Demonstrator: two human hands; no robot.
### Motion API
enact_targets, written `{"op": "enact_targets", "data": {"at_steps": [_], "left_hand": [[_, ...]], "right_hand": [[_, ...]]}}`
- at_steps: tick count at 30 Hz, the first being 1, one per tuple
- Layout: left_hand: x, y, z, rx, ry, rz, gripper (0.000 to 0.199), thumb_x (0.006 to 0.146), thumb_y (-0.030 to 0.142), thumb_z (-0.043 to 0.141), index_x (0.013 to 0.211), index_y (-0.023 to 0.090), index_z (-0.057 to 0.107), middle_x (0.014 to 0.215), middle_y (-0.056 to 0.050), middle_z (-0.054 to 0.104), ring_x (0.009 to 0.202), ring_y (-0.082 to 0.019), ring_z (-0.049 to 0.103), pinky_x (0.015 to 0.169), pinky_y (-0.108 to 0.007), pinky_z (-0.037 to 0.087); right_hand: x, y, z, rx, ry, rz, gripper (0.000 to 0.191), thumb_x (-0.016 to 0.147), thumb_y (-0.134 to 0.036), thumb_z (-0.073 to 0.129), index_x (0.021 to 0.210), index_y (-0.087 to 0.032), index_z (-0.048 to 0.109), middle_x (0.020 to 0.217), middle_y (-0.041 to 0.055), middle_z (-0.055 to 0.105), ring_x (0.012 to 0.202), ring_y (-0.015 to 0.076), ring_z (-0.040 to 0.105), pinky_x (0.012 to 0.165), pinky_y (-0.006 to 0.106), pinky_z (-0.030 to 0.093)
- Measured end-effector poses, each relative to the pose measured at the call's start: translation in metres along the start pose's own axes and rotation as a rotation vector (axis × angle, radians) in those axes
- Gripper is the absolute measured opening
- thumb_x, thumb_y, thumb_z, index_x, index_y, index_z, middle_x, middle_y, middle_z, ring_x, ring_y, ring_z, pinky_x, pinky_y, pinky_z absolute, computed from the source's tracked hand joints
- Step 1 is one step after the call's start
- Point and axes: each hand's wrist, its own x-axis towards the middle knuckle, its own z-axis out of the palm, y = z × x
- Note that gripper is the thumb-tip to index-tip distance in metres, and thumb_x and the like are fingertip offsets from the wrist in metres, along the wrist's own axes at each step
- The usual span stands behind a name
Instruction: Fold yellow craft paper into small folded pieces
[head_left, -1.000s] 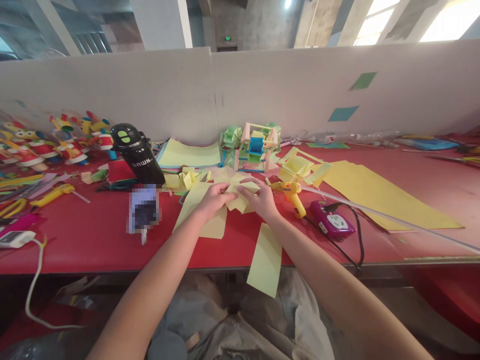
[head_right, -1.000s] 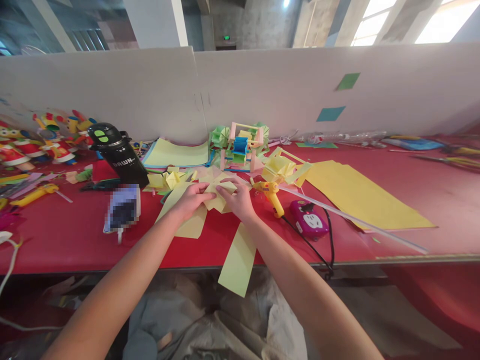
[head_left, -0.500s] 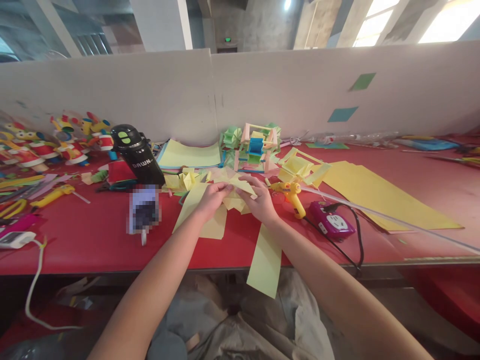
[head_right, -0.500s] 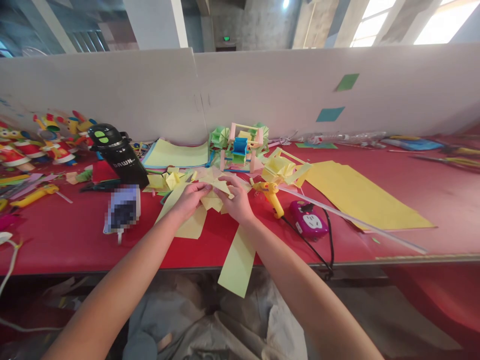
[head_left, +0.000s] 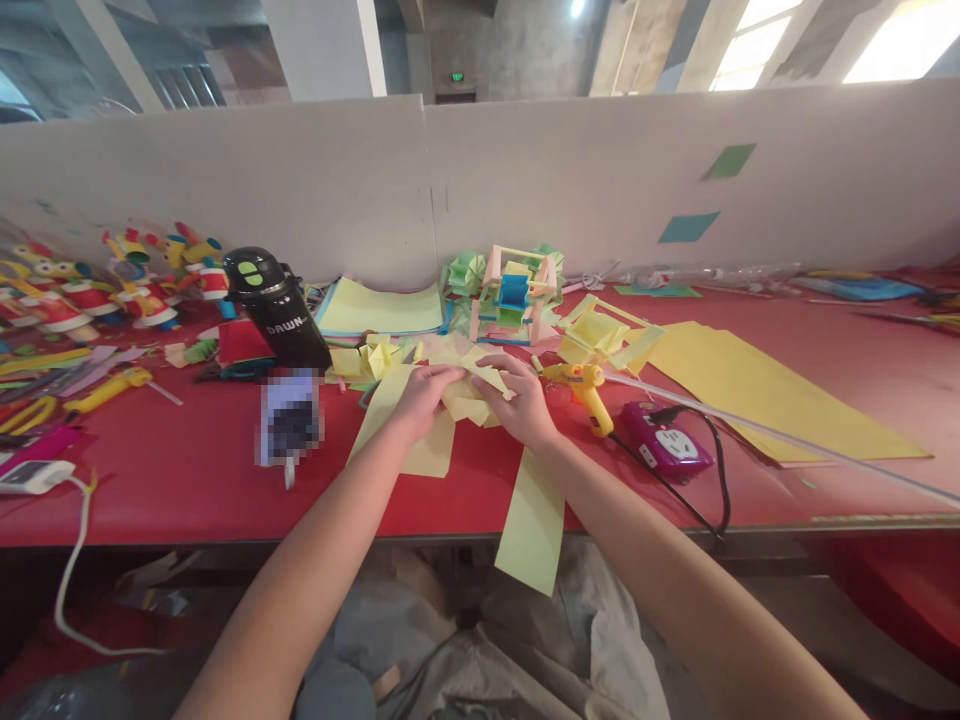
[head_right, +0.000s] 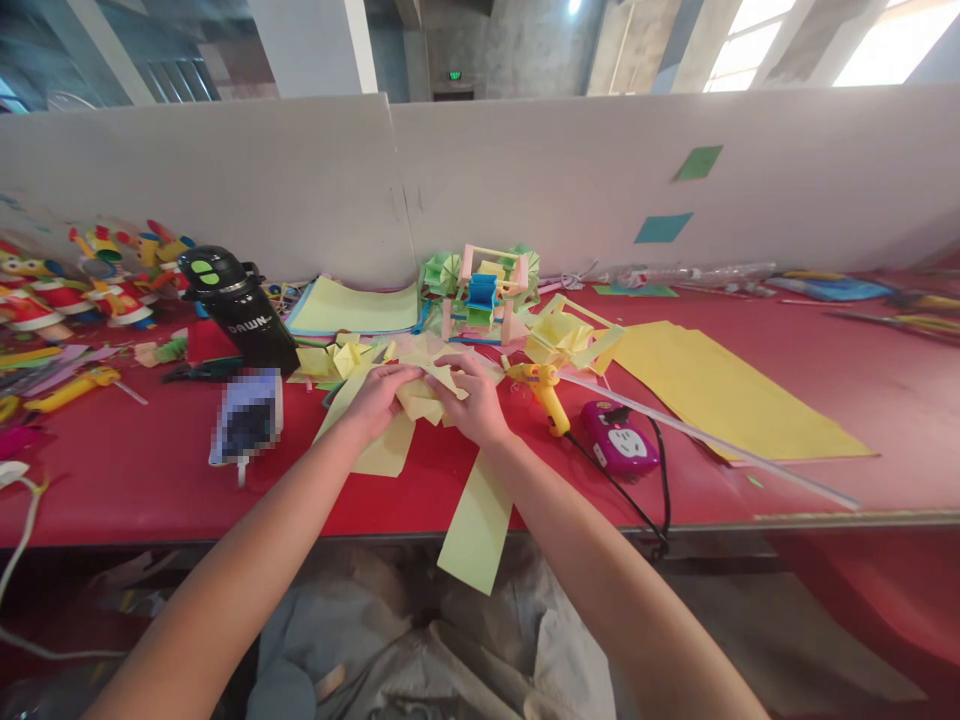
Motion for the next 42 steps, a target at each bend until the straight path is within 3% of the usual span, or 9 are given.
{"op": "enact_targets", "data": {"at_steps": [2, 7, 15, 20, 25, 32, 35, 39, 42], "left_hand": [[-0.001, 0.002, 0.0, -0.043, -0.031, -0.009, 0.016, 0.064, 0.029, 0.079, 0.073, 0.017, 0.074, 0.076, -0.003, 0.071, 0.07, -0.015, 0.065, 0.058, -0.024, 0.048], [-0.001, 0.006, -0.003, -0.1, -0.101, -0.039, 0.015, 0.067, 0.029, 0.076, 0.072, 0.016, 0.071, 0.071, -0.001, 0.067, 0.063, -0.012, 0.06, 0.052, -0.021, 0.043], [0.0, 0.001, -0.005, 0.074, 0.026, 0.071, 0.017, 0.069, 0.034, 0.074, 0.072, 0.018, 0.07, 0.072, -0.003, 0.067, 0.064, -0.015, 0.06, 0.052, -0.024, 0.041], [0.0, 0.001, -0.004, 0.118, 0.059, 0.072, 0.025, 0.068, 0.039, 0.076, 0.078, 0.016, 0.071, 0.075, -0.005, 0.067, 0.067, -0.018, 0.061, 0.053, -0.026, 0.042], [0.0, 0.003, -0.001, 0.013, -0.009, 0.016, 0.027, 0.066, 0.035, 0.078, 0.082, 0.015, 0.071, 0.079, -0.005, 0.068, 0.072, -0.018, 0.063, 0.059, -0.027, 0.047], [0.0, 0.004, -0.002, -0.031, -0.033, -0.023, 0.02, 0.064, 0.031, 0.076, 0.074, 0.015, 0.069, 0.072, -0.003, 0.067, 0.066, -0.015, 0.062, 0.056, -0.024, 0.045], [0.0, 0.007, -0.003, -0.08, -0.064, -0.061, 0.019, 0.064, 0.029, 0.075, 0.074, 0.015, 0.068, 0.07, -0.002, 0.067, 0.064, -0.014, 0.061, 0.056, -0.024, 0.046], [-0.001, 0.011, -0.004, -0.173, -0.035, -0.144, 0.017, 0.065, 0.028, 0.074, 0.074, 0.016, 0.067, 0.069, -0.002, 0.068, 0.064, -0.013, 0.061, 0.055, -0.023, 0.046], [-0.003, 0.013, -0.003, -0.189, -0.074, -0.115, 0.022, 0.068, 0.034, 0.077, 0.076, 0.016, 0.068, 0.072, -0.002, 0.069, 0.064, -0.013, 0.062, 0.056, -0.023, 0.047]], "right_hand": [[0.0, 0.001, -0.001, -0.034, -0.027, -0.062, 0.05, 0.091, -0.046, 0.057, 0.051, -0.023, 0.04, 0.105, 0.0113, 0.067, 0.096, 0.0246, 0.062, 0.086, 0.043, 0.05], [-0.002, 0.001, -0.005, -0.165, -0.138, -0.139, 0.035, 0.094, -0.04, 0.052, 0.063, -0.023, 0.054, 0.116, 0.0119, 0.064, 0.098, 0.0254, 0.059, 0.088, 0.046, 0.05], [-0.002, -0.005, -0.013, -0.224, -0.235, -0.161, 0.037, 0.089, -0.051, 0.059, 0.067, -0.021, 0.055, 0.122, 0.0133, 0.06, 0.108, 0.0279, 0.058, 0.093, 0.045, 0.05], [-0.004, 0.003, -0.009, -0.184, -0.215, -0.119, 0.032, 0.086, -0.051, 0.063, 0.078, -0.02, 0.062, 0.125, 0.0135, 0.058, 0.115, 0.0284, 0.057, 0.099, 0.046, 0.05], [-0.004, 0.011, -0.003, -0.158, -0.162, -0.13, 0.018, 0.087, -0.039, 0.064, 0.088, -0.021, 0.061, 0.122, 0.014, 0.059, 0.114, 0.0282, 0.059, 0.097, 0.046, 0.051], [-0.002, 0.01, -0.004, -0.054, -0.139, -0.168, 0.019, 0.083, -0.015, 0.056, 0.068, -0.021, 0.046, 0.116, 0.014, 0.059, 0.096, 0.0225, 0.06, 0.081, 0.039, 0.053], [-0.002, 0.01, -0.006, -0.062, -0.141, -0.189, 0.017, 0.076, -0.005, 0.049, 0.068, -0.02, 0.047, 0.115, 0.0134, 0.059, 0.098, 0.023, 0.058, 0.085, 0.041, 0.051], [-0.003, 0.01, -0.005, -0.037, -0.148, -0.174, 0.019, 0.075, -0.004, 0.043, 0.073, -0.02, 0.053, 0.113, 0.0127, 0.059, 0.098, 0.0221, 0.058, 0.086, 0.04, 0.05], [-0.003, 0.009, -0.004, -0.009, -0.155, -0.16, 0.021, 0.079, -0.006, 0.04, 0.076, -0.02, 0.055, 0.112, 0.0128, 0.058, 0.101, 0.0216, 0.058, 0.088, 0.039, 0.048]]}}
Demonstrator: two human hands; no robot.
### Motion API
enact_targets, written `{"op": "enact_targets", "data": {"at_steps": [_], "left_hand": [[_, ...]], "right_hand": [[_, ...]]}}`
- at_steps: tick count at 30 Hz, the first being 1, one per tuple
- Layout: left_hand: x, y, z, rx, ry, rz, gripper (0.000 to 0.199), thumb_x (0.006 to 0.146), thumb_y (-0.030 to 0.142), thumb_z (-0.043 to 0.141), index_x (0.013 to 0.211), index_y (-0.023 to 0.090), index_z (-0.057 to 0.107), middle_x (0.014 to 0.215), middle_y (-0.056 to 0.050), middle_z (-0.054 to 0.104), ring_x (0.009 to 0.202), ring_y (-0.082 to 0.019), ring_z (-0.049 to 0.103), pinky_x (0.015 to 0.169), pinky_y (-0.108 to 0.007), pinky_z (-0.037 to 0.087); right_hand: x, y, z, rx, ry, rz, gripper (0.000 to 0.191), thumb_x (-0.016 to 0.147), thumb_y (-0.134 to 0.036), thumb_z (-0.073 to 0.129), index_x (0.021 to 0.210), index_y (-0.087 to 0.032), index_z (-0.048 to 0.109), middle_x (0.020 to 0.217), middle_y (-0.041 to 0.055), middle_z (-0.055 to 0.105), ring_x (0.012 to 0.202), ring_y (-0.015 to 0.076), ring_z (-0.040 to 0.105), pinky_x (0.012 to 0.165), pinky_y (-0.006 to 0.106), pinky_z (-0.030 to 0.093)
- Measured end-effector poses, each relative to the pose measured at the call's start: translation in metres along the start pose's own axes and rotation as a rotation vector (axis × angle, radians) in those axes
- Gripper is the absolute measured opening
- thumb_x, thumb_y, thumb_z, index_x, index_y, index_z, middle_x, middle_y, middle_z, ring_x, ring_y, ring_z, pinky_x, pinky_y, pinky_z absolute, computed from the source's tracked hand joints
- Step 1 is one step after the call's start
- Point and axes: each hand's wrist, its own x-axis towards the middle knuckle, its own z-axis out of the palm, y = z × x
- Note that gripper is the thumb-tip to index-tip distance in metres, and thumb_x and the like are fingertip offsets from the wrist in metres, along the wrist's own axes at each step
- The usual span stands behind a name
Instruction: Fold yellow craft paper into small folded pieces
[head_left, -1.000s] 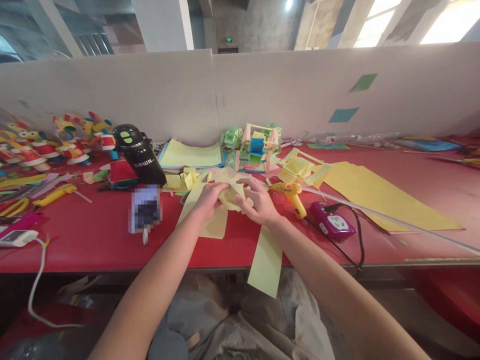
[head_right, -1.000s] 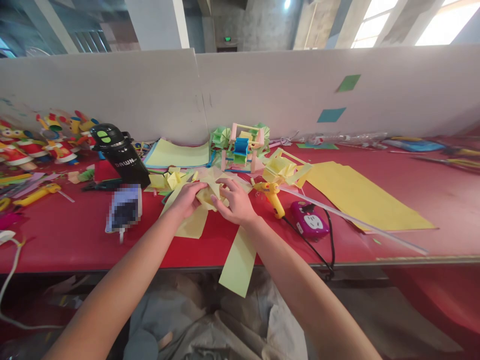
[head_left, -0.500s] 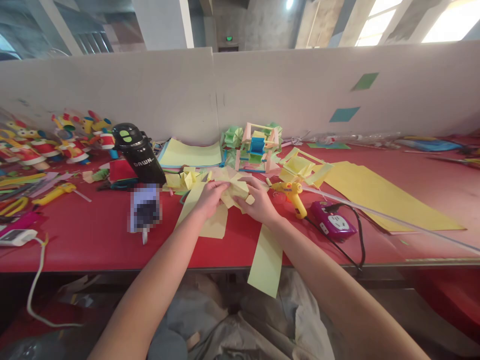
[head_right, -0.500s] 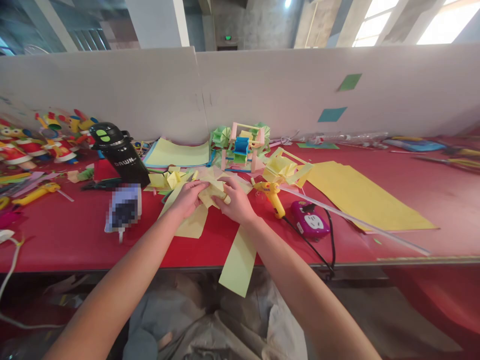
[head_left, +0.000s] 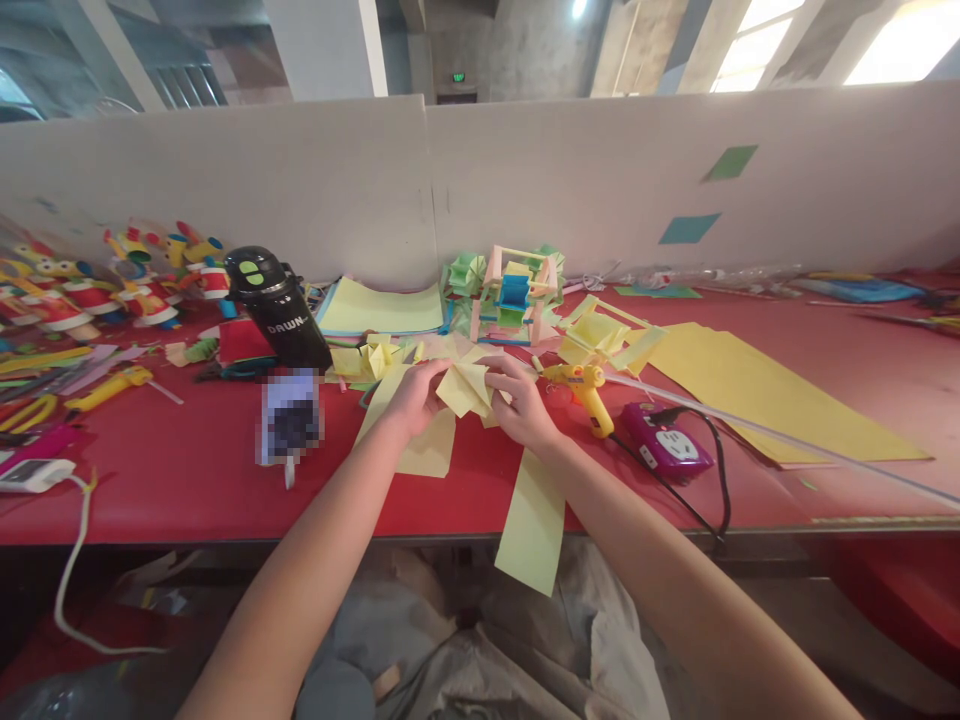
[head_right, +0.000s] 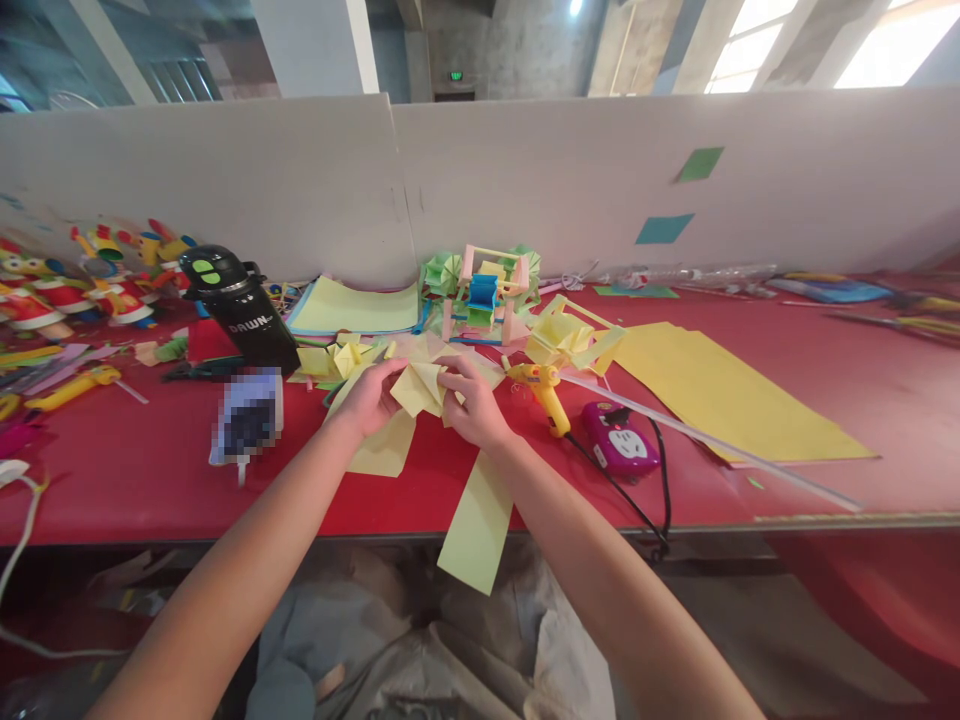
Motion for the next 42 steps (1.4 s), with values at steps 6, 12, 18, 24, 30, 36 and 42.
{"op": "enact_targets", "data": {"at_steps": [6, 12, 18, 24, 30, 36, 42], "left_hand": [[-0.002, -0.001, 0.001, 0.084, 0.013, 0.113, 0.033, 0.059, 0.036, 0.087, 0.075, 0.013, 0.07, 0.073, -0.003, 0.068, 0.065, -0.013, 0.063, 0.059, -0.024, 0.05], [0.003, -0.001, -0.003, 0.15, 0.132, 0.239, 0.035, 0.059, 0.041, 0.085, 0.077, 0.015, 0.07, 0.072, -0.003, 0.066, 0.065, -0.016, 0.063, 0.056, -0.026, 0.049], [0.005, -0.004, -0.004, 0.134, 0.079, 0.269, 0.034, 0.062, 0.04, 0.083, 0.082, 0.016, 0.07, 0.077, -0.005, 0.068, 0.073, -0.019, 0.066, 0.064, -0.03, 0.053], [0.005, -0.005, -0.006, 0.214, 0.077, 0.209, 0.025, 0.066, 0.034, 0.079, 0.084, 0.018, 0.071, 0.084, -0.005, 0.069, 0.078, -0.02, 0.065, 0.066, -0.03, 0.052], [-0.001, -0.006, -0.001, 0.517, 0.004, 0.292, 0.027, 0.072, 0.044, 0.075, 0.084, 0.019, 0.075, 0.087, -0.006, 0.072, 0.085, -0.022, 0.064, 0.073, -0.031, 0.049], [0.0, -0.008, -0.001, 0.615, 0.007, 0.364, 0.025, 0.072, 0.041, 0.076, 0.08, 0.018, 0.073, 0.079, -0.005, 0.072, 0.079, -0.021, 0.064, 0.074, -0.031, 0.048], [0.009, -0.013, -0.007, 0.528, 0.094, 0.448, 0.023, 0.074, 0.04, 0.074, 0.081, 0.02, 0.068, 0.08, -0.002, 0.068, 0.079, -0.017, 0.062, 0.077, -0.028, 0.046]], "right_hand": [[-0.001, 0.0, -0.003, 0.054, -0.037, 0.067, 0.028, 0.086, -0.013, 0.038, 0.09, -0.019, 0.065, 0.12, 0.0128, 0.057, 0.109, 0.0227, 0.057, 0.095, 0.041, 0.046], [0.0, -0.002, -0.002, 0.168, 0.051, 0.221, 0.021, 0.09, -0.024, 0.045, 0.091, -0.022, 0.066, 0.119, 0.0091, 0.059, 0.107, 0.0224, 0.058, 0.085, 0.037, 0.05], [0.001, 0.006, 0.005, 0.297, 0.188, 0.427, 0.027, 0.084, -0.04, 0.066, 0.101, -0.023, 0.055, 0.084, 0.0017, 0.061, 0.075, 0.0161, 0.06, 0.067, 0.031, 0.05], [0.003, 0.009, 0.0, 0.232, 0.194, 0.438, 0.025, 0.082, -0.042, 0.066, 0.095, -0.02, 0.067, 0.084, 0.0039, 0.065, 0.076, 0.0168, 0.061, 0.07, 0.032, 0.051], [0.003, 0.006, -0.001, 0.179, 0.146, 0.375, 0.028, 0.087, -0.041, 0.061, 0.102, -0.021, 0.075, 0.091, 0.006, 0.07, 0.083, 0.0187, 0.063, 0.075, 0.034, 0.053], [0.004, 0.002, 0.001, 0.171, 0.14, 0.381, 0.032, 0.087, -0.042, 0.062, 0.109, -0.021, 0.071, 0.094, 0.0062, 0.068, 0.084, 0.0181, 0.063, 0.073, 0.032, 0.052], [0.003, -0.002, 0.0, 0.122, 0.311, 0.411, 0.028, 0.084, -0.047, 0.066, 0.08, -0.02, 0.059, 0.075, 0.0004, 0.058, 0.066, 0.0132, 0.053, 0.057, 0.027, 0.043]]}}
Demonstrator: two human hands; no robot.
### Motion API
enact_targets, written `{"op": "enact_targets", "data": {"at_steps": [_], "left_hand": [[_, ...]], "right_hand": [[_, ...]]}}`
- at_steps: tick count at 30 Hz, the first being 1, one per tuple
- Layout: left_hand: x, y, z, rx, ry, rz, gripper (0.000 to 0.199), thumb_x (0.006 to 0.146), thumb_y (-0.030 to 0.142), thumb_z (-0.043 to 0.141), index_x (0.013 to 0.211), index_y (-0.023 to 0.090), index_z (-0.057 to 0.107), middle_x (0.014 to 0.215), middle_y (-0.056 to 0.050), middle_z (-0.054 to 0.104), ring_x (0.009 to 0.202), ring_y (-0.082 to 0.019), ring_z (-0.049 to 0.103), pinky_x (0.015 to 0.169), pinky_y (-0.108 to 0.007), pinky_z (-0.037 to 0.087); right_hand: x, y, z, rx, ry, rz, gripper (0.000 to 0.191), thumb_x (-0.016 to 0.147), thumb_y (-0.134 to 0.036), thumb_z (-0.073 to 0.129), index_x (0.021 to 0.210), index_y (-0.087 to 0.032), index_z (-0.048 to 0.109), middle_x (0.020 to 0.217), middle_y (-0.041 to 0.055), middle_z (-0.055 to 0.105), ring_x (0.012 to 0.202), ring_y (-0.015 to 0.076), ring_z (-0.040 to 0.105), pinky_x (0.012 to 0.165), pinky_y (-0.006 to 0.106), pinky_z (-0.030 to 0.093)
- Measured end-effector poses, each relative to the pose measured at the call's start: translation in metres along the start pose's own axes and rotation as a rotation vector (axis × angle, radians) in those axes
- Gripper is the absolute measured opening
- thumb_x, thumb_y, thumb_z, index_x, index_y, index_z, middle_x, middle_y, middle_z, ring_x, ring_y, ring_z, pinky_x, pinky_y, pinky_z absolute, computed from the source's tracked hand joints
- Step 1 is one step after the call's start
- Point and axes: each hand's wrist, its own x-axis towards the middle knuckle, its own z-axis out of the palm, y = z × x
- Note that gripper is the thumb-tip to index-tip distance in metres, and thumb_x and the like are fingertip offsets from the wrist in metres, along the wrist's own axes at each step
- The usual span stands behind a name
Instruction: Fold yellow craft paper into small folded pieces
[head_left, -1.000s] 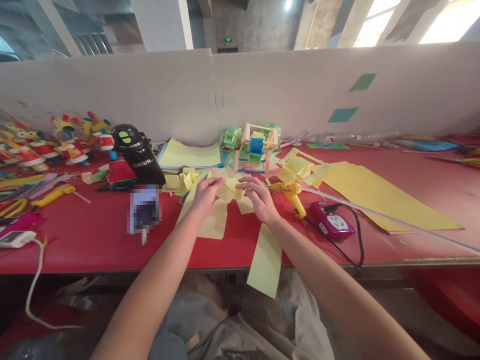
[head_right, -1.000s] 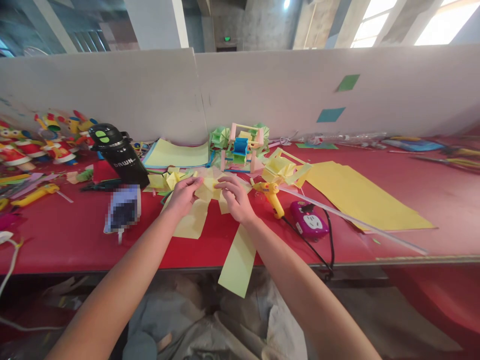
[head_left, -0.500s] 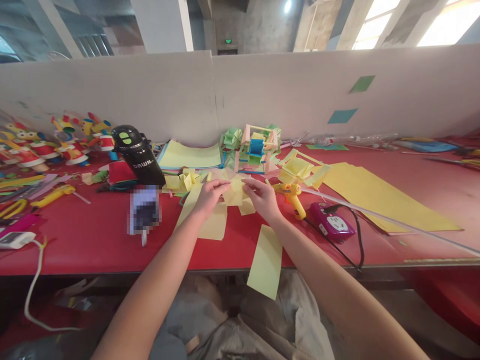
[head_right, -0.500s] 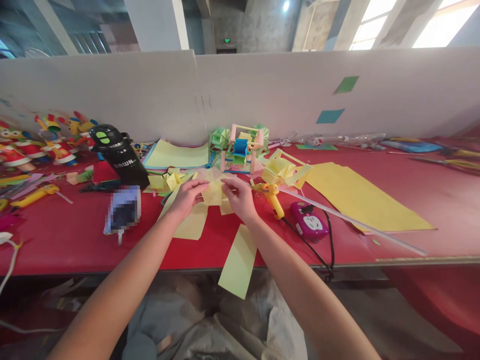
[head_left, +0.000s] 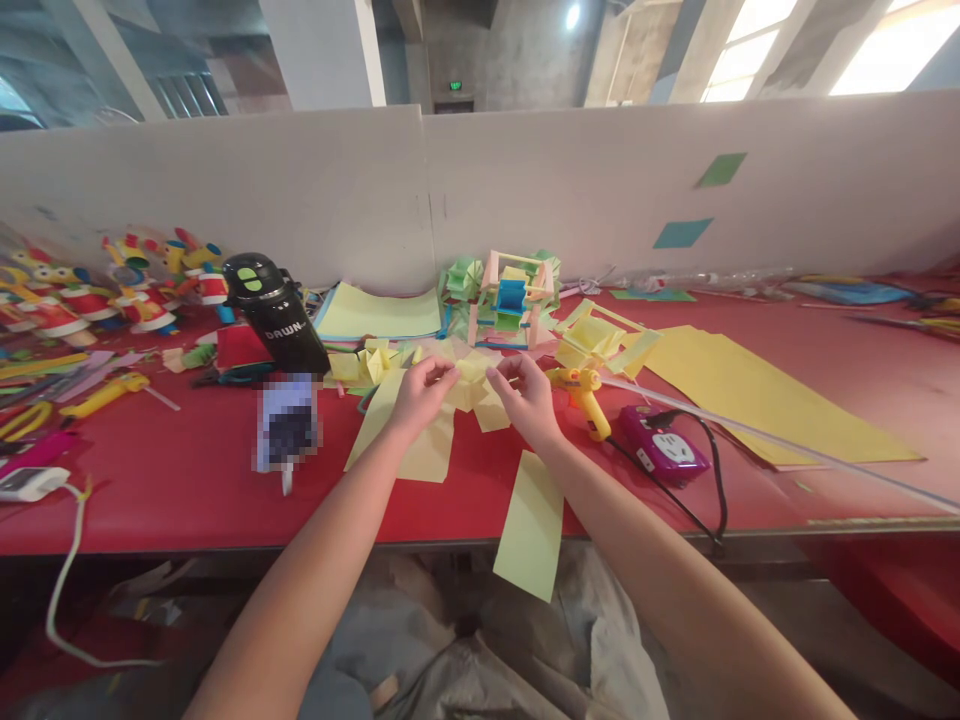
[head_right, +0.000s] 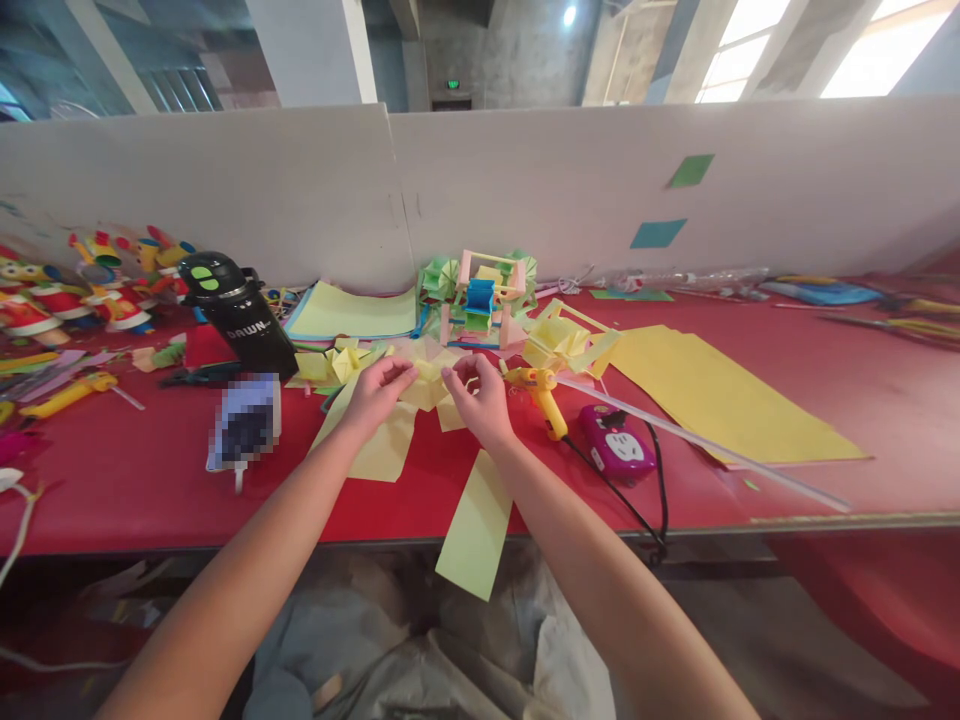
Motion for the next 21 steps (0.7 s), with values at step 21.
{"op": "enact_targets", "data": {"at_steps": [21], "left_hand": [[-0.01, 0.012, 0.006, 0.051, -0.076, -0.016, 0.024, 0.072, 0.041, 0.076, 0.078, 0.018, 0.074, 0.08, -0.004, 0.069, 0.073, -0.019, 0.061, 0.063, -0.027, 0.046]], "right_hand": [[-0.001, 0.0, 0.002, -0.083, -0.079, 0.033, 0.023, 0.082, -0.038, 0.06, 0.069, -0.019, 0.061, 0.067, 0.0015, 0.059, 0.061, 0.0146, 0.05, 0.057, 0.029, 0.041]]}}
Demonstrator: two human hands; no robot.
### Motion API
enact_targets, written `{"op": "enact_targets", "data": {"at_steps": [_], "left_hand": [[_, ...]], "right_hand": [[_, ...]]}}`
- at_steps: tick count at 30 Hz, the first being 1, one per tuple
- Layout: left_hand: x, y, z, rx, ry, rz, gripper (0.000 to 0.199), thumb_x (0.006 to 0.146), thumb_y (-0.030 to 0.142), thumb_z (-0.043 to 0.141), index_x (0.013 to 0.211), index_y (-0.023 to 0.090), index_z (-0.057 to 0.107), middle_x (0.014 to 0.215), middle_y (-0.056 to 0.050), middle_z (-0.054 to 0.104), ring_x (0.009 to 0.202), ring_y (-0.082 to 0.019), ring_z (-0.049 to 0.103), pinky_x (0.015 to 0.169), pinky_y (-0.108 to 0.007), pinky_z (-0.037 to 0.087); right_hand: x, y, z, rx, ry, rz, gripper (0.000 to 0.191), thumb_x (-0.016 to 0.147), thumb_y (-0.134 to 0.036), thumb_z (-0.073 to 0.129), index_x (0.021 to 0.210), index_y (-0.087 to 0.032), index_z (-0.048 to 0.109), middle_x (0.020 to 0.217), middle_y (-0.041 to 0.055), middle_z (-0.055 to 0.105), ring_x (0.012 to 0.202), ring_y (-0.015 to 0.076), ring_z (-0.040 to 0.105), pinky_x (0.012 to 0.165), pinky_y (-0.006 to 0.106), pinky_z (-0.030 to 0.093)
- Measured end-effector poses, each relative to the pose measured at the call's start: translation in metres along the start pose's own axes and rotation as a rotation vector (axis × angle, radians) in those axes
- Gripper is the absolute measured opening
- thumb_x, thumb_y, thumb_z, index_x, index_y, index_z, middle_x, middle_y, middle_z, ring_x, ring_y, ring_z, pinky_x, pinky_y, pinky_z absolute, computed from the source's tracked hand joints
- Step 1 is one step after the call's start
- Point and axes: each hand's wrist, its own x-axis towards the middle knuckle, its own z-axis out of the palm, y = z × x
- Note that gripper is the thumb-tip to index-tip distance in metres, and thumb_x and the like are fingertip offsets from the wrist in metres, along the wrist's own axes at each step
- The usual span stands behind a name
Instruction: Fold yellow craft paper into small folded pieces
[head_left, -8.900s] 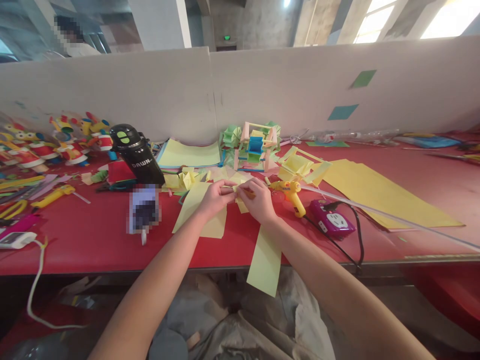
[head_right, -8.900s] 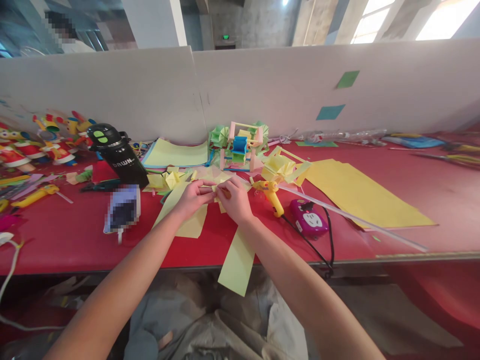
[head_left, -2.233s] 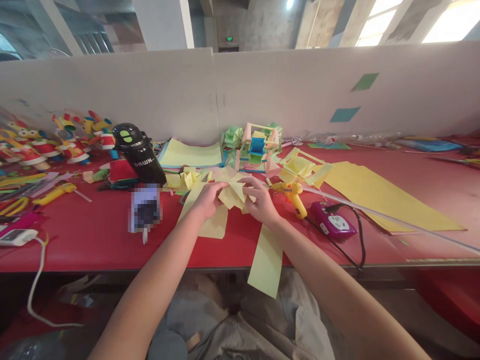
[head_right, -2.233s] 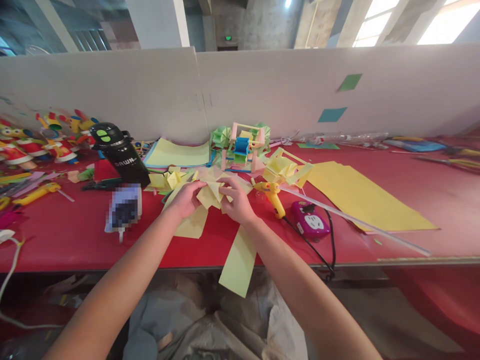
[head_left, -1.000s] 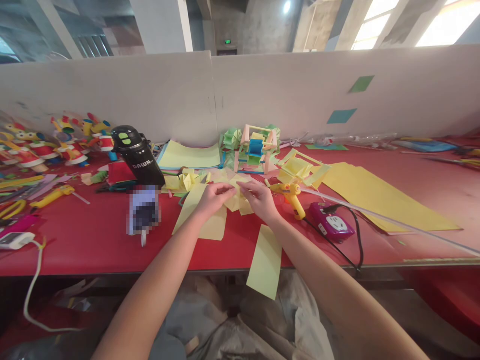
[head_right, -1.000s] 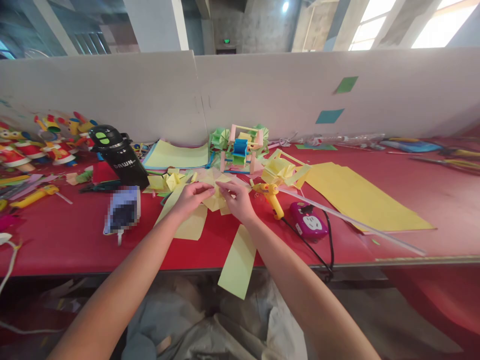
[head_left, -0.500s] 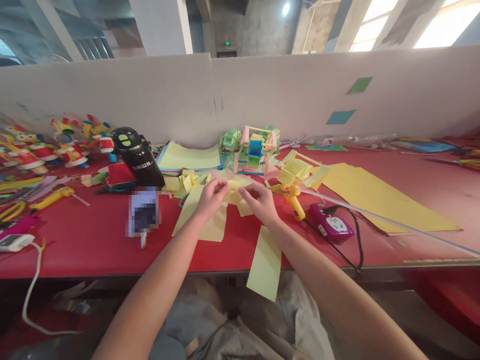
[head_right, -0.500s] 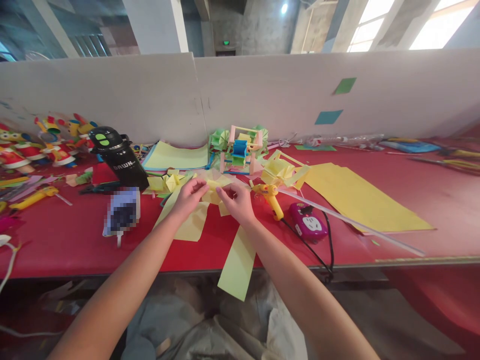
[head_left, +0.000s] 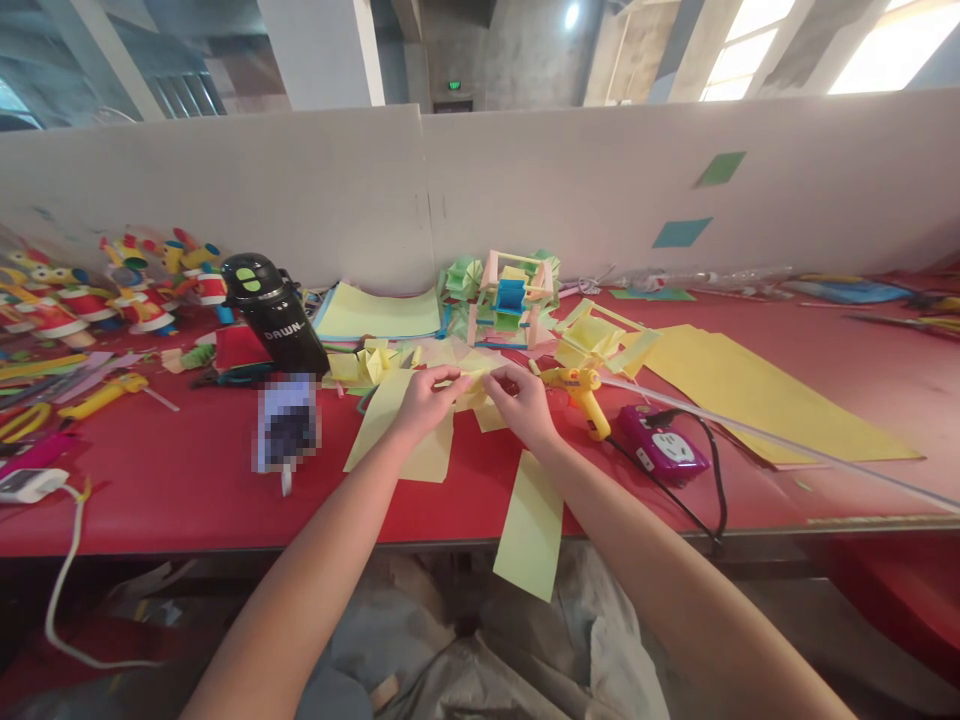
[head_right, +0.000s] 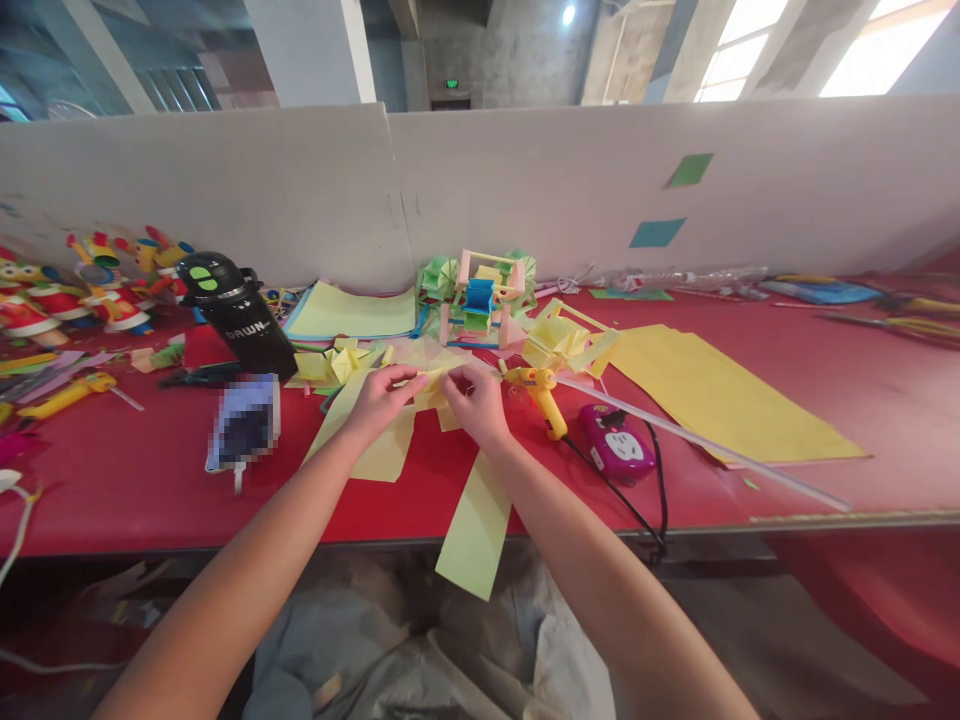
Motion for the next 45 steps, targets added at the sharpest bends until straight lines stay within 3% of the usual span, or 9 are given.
{"op": "enact_targets", "data": {"at_steps": [8, 12, 19, 23, 28, 30, 33, 37, 45], "left_hand": [[-0.002, 0.004, 0.001, -0.015, -0.009, -0.032, 0.026, 0.071, 0.043, 0.076, 0.075, 0.017, 0.075, 0.073, -0.003, 0.07, 0.072, -0.019, 0.062, 0.067, -0.029, 0.048], [-0.002, 0.001, 0.002, -0.022, -0.012, -0.044, 0.019, 0.068, 0.035, 0.078, 0.074, 0.017, 0.073, 0.071, -0.003, 0.07, 0.071, -0.02, 0.064, 0.069, -0.031, 0.049], [0.001, -0.006, 0.001, -0.02, -0.04, -0.062, 0.03, 0.066, 0.029, 0.08, 0.093, 0.019, 0.073, 0.074, -0.004, 0.072, 0.075, -0.02, 0.068, 0.071, -0.031, 0.052], [0.002, -0.005, 0.0, -0.044, -0.019, -0.108, 0.03, 0.061, 0.031, 0.084, 0.087, 0.018, 0.075, 0.077, -0.006, 0.075, 0.076, -0.023, 0.07, 0.076, -0.036, 0.054], [0.003, -0.003, -0.002, -0.04, -0.047, -0.06, 0.025, 0.069, 0.04, 0.079, 0.083, 0.019, 0.076, 0.08, -0.006, 0.076, 0.077, -0.023, 0.069, 0.073, -0.035, 0.053], [0.004, -0.004, -0.004, -0.02, -0.054, -0.046, 0.027, 0.07, 0.042, 0.078, 0.083, 0.018, 0.076, 0.081, -0.007, 0.076, 0.077, -0.022, 0.068, 0.072, -0.034, 0.053], [0.003, -0.003, -0.005, 0.012, -0.068, -0.05, 0.029, 0.072, 0.042, 0.077, 0.086, 0.016, 0.076, 0.081, -0.007, 0.076, 0.076, -0.02, 0.068, 0.071, -0.031, 0.052], [0.001, 0.001, -0.005, 0.043, -0.111, -0.077, 0.03, 0.071, 0.041, 0.078, 0.086, 0.015, 0.076, 0.079, -0.006, 0.076, 0.073, -0.019, 0.067, 0.068, -0.03, 0.051], [0.004, -0.002, -0.007, -0.001, -0.136, -0.107, 0.036, 0.073, 0.047, 0.075, 0.091, 0.015, 0.074, 0.087, -0.009, 0.075, 0.082, -0.022, 0.068, 0.066, -0.029, 0.051]], "right_hand": [[0.002, 0.002, 0.0, 0.006, 0.017, 0.025, 0.025, 0.082, -0.04, 0.061, 0.07, -0.019, 0.062, 0.065, 0.0009, 0.059, 0.059, 0.0141, 0.05, 0.057, 0.028, 0.041], [0.001, 0.002, 0.001, -0.005, 0.015, 0.015, 0.025, 0.083, -0.041, 0.06, 0.07, -0.019, 0.061, 0.065, 0.0012, 0.059, 0.059, 0.0146, 0.051, 0.057, 0.029, 0.041], [0.001, 0.004, 0.002, -0.088, 0.035, -0.079, 0.021, 0.085, -0.038, 0.061, 0.073, -0.02, 0.064, 0.07, 0.002, 0.06, 0.062, 0.0151, 0.052, 0.059, 0.03, 0.042], [0.003, 0.007, 0.001, -0.103, 0.07, -0.11, 0.02, 0.084, -0.04, 0.064, 0.086, -0.02, 0.065, 0.085, 0.0047, 0.064, 0.072, 0.0166, 0.057, 0.063, 0.03, 0.045], [0.005, 0.006, -0.002, -0.041, 0.018, -0.052, 0.03, 0.086, -0.044, 0.062, 0.105, -0.021, 0.067, 0.107, 0.0089, 0.07, 0.096, 0.0214, 0.064, 0.079, 0.034, 0.05], [0.005, 0.004, -0.002, 0.026, -0.027, -0.005, 0.031, 0.086, -0.047, 0.062, 0.099, -0.02, 0.069, 0.104, 0.0083, 0.071, 0.097, 0.0217, 0.064, 0.08, 0.034, 0.05], [0.005, 0.001, -0.001, 0.144, -0.11, 0.082, 0.035, 0.084, -0.052, 0.062, 0.085, -0.018, 0.069, 0.086, 0.0054, 0.07, 0.08, 0.018, 0.063, 0.07, 0.03, 0.048], [0.006, 0.001, -0.001, 0.218, -0.152, 0.216, 0.039, 0.077, -0.056, 0.069, 0.073, -0.017, 0.063, 0.064, -0.0002, 0.058, 0.057, 0.0117, 0.048, 0.054, 0.026, 0.035], [0.007, 0.0, -0.003, 0.279, -0.204, 0.28, 0.04, 0.073, -0.056, 0.071, 0.069, -0.019, 0.056, 0.062, -0.0019, 0.052, 0.057, 0.0116, 0.045, 0.053, 0.026, 0.033]]}}
